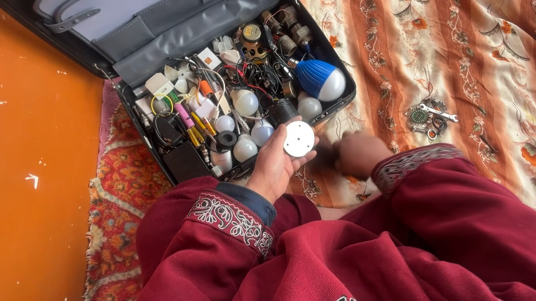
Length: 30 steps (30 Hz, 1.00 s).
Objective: The person sits on a rug and works with small electronic components from an open case. They handle wires, connectors, and light bulbs, occasionally picking up tools like a wrench and a small knife to manipulate the parts.
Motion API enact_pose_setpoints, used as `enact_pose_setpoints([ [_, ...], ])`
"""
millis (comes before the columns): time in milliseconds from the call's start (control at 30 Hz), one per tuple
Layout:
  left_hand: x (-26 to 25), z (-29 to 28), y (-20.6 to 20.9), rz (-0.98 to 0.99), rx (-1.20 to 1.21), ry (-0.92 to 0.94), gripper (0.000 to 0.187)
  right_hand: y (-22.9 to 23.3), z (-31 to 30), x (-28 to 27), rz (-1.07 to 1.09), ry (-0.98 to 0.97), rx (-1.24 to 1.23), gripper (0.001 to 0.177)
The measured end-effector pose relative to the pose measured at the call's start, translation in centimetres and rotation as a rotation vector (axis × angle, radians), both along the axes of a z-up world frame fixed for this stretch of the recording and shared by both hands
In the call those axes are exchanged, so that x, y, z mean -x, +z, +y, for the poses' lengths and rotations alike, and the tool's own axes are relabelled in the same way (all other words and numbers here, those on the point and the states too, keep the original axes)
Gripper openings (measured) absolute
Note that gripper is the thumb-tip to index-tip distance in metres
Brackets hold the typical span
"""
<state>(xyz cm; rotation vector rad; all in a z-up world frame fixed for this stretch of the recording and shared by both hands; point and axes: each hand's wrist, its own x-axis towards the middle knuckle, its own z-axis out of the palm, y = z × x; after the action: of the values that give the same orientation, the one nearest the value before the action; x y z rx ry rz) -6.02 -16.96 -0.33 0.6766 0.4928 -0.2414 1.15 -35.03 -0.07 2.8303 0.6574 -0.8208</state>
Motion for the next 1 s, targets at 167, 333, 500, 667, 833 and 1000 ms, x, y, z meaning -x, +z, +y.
enact_pose_setpoints([
  [167,-0.4,0.2,-0.6,-0.003,-0.008,0.012,0.049,6.7,-1.2,-1.0,0.026,-0.187,-0.335,0.036],
  [333,-0.5,0.0,-1.3,-0.013,0.007,0.003,0.049,10.8,-1.6,2.1,0.056,-0.442,-0.634,0.029],
  [500,-0.6,-1.5,-2.4,-0.003,0.001,-0.053,0.052,9.8,0.4,4.5,-0.004,-0.097,-0.564,0.046],
  [667,-0.7,-2.5,-2.8,0.028,0.066,-0.106,0.053,8.5,0.9,3.5,-0.203,0.118,-0.492,0.03],
  [833,-0.6,-2.5,-0.9,-0.014,0.07,-0.093,0.048,5.6,0.0,1.5,-0.347,0.116,-0.369,0.033],
  [1000,-0.4,-1.8,-1.5,-0.022,0.071,-0.026,0.053,9.9,0.3,2.0,-0.201,-0.115,-0.352,0.051],
])
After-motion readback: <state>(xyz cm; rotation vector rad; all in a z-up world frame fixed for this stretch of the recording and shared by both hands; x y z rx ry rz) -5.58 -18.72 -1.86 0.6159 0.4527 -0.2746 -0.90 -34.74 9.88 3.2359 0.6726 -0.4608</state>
